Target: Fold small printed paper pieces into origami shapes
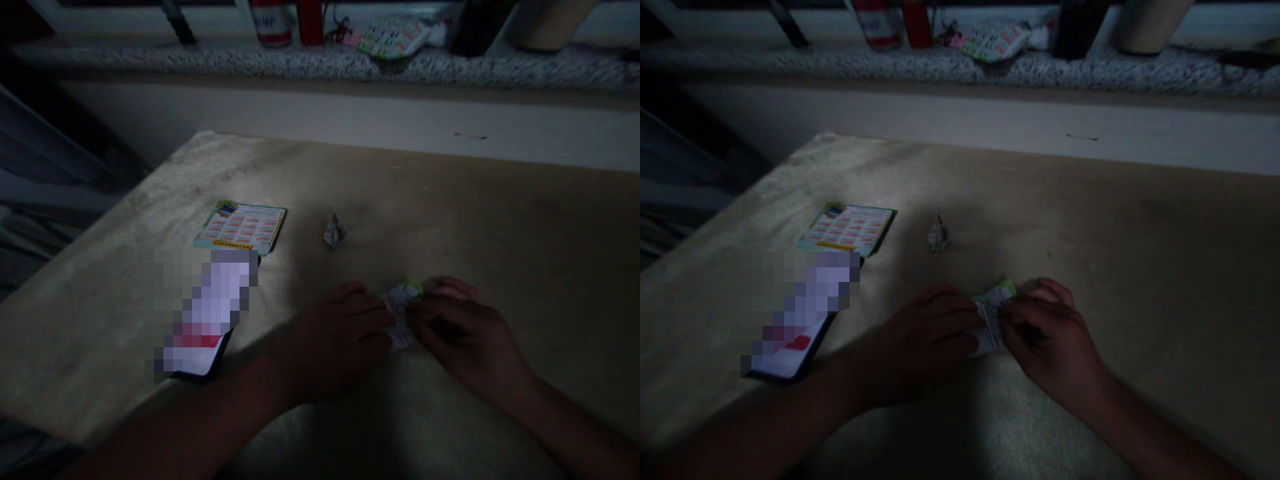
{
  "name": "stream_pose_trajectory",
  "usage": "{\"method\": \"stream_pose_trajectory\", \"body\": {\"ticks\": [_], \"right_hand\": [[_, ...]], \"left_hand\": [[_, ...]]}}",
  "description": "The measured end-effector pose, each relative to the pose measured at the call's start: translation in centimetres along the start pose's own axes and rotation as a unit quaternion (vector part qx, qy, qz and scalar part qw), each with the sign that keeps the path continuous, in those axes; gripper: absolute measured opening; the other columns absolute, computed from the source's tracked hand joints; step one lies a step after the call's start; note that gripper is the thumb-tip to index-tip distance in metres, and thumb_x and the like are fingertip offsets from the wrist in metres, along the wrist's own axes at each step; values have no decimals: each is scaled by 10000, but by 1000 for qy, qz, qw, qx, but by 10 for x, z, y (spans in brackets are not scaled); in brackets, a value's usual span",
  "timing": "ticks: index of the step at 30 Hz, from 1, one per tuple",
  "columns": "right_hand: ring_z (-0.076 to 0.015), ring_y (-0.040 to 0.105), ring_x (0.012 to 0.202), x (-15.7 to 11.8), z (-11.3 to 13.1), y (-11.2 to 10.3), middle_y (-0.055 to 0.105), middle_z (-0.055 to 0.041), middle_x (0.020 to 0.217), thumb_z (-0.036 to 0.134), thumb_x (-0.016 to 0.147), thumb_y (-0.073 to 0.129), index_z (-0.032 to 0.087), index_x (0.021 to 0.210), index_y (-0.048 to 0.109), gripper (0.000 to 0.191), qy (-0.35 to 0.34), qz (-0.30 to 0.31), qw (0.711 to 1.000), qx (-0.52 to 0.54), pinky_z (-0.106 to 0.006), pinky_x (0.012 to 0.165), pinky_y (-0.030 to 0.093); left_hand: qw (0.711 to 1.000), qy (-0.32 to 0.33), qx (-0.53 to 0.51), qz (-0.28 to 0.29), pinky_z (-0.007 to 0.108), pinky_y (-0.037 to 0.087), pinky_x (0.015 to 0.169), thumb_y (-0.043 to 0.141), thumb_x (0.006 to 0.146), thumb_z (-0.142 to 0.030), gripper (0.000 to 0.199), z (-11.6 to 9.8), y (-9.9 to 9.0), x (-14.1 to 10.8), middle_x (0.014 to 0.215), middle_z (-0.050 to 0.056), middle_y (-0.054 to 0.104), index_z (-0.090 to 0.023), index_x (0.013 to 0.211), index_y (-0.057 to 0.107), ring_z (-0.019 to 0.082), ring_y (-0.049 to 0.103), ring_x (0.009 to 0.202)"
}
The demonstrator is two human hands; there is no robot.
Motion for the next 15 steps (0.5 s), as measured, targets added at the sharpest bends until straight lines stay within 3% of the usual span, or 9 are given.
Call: {"method": "stream_pose_trajectory", "body": {"ticks": [6, 11, 15], "right_hand": [[-190, 632, 730, -2, -1, 1, 624, 44, 656, 166, 844, 716, 259, 854, 673, 103, 6, 45, 998, -32, -541, 1033, 368], [-205, 614, 798, 0, -2, 1, 642, 26, 729, 204, 826, 744, 260, 878, 669, 107, 3, 82, 996, -41, -508, 1003, 382], [-227, 616, 867, 0, -2, 1, 655, 12, 791, 198, 800, 745, 267, 906, 669, 148, 9, 107, 993, -47, -523, 1024, 358]], "left_hand": [[999, 2, -26, 39, 371, 431, 1000, 555, 946, -158, 145, 4, 4, 1, 1081, 16, 738, -179, 864, 673, 181, 642, 1028], [997, -8, -58, 41, 363, 423, 998, 568, 933, -165, 130, 6, 2, 3, 1070, 21, 742, -180, 923, 697, 178, 639, 1014], [995, -14, -76, 61, 368, 411, 1020, 593, 930, -189, 130, 9, 2, 2, 1175, 40, 712, -203, 936, 723, 192, 614, 1091]]}}
Point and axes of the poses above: each hand's wrist, its own x-axis towards the middle knuckle, its own y-axis out of the palm, z = x × y, the point moved 4 cm from there along x, towards the middle knuckle
